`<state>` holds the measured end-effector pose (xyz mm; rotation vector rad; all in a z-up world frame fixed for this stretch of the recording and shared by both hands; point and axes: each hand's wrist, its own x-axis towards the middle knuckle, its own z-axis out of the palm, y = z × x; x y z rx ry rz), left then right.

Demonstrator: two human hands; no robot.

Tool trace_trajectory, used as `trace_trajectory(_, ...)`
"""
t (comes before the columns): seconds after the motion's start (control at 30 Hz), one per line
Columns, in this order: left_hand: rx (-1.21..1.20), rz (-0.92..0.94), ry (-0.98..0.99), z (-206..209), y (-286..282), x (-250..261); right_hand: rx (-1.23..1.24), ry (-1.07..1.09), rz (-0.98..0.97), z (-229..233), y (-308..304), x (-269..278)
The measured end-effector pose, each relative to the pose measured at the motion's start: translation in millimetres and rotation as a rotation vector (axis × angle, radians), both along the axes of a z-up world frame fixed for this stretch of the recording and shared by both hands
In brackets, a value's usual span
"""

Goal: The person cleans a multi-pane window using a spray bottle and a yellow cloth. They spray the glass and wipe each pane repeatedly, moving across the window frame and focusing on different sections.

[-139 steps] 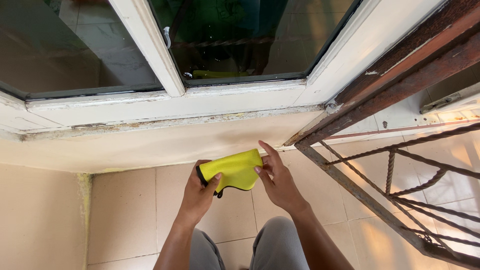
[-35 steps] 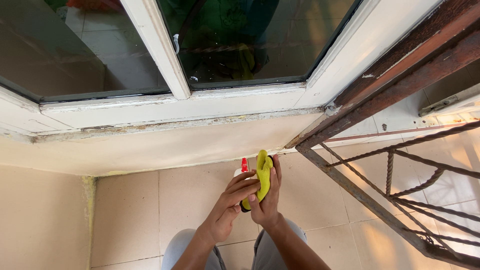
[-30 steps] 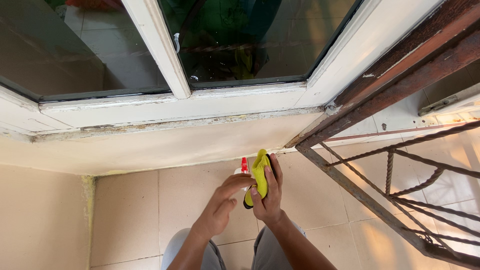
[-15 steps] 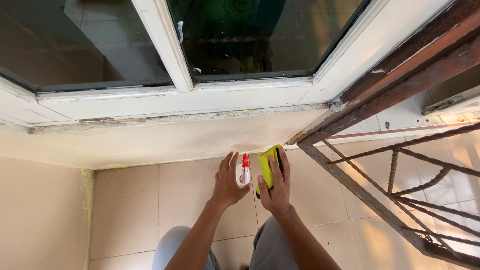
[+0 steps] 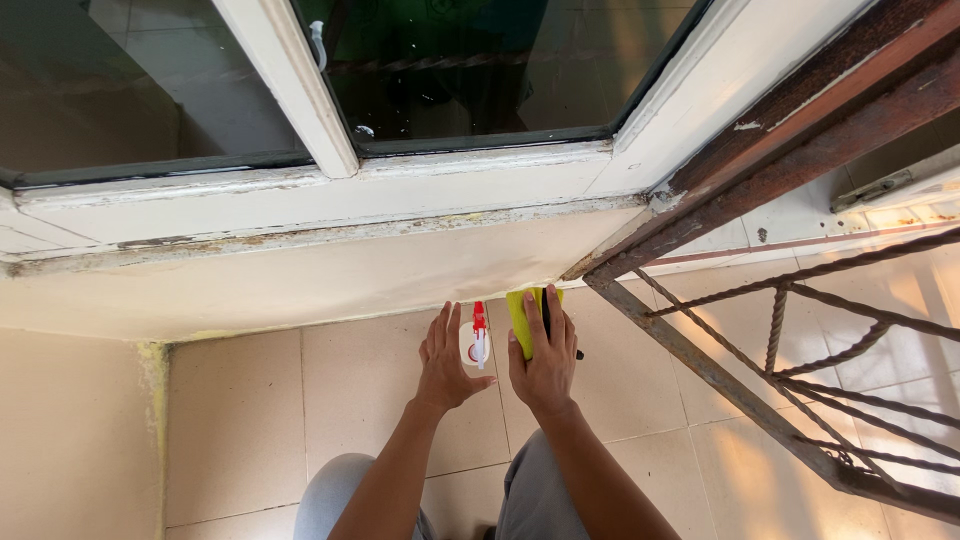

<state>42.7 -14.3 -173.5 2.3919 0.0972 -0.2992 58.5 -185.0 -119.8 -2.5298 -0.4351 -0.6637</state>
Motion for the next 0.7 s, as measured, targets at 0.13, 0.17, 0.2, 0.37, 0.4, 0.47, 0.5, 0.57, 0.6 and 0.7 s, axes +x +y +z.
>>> trace_trajectory(0.13, -0.004, 0.003, -0.028, 0.8, -1.0, 1.5, 0.052, 0.042, -0.023, -5.7, -4.4, 3.4)
trace_trajectory(0.17, -0.002, -0.001, -0.032, 1.2, -2.0, 2.5, 0.057, 0.046, -0.03, -7.2, -5.4, 4.7)
trace_trajectory(0.2, -0.001, -0.004, -0.037, 1.2, -3.3, 4.1, 0.062, 0.05, -0.038, -9.1, -6.6, 6.2)
trace_trajectory(0.37, 0.027, 0.024, -0.058, -9.3, -9.8, 9.4, 0.02, 0.094, -0.07, -21.8, -11.1, 13.0)
trace_trajectory(0.4, 0.036, 0.028, -0.064, -13.3, -11.1, 11.1, 0.011, 0.104, -0.073, -23.5, -11.7, 14.3)
trace_trajectory(0.47, 0.044, 0.025, -0.138, -22.7, -11.3, 10.2, 0.019, 0.123, -0.074, -26.1, -12.4, 13.8)
trace_trajectory(0.5, 0.049, 0.024, -0.176, -27.0, -10.9, 10.1, 0.024, 0.132, -0.074, -26.8, -11.8, 14.2)
trace_trajectory(0.57, 0.028, 0.05, -0.218, -33.8, -12.0, 10.3, 0.016, 0.135, -0.067, -27.3, -11.3, 14.0)
trace_trajectory(0.6, 0.017, 0.063, -0.24, -36.1, -12.8, 10.8, 0.012, 0.137, -0.064, -27.4, -11.2, 14.1)
trace_trajectory(0.7, -0.017, 0.08, -0.238, -39.3, -15.4, 13.3, 0.007, 0.147, -0.034, -29.2, -11.3, 14.3)
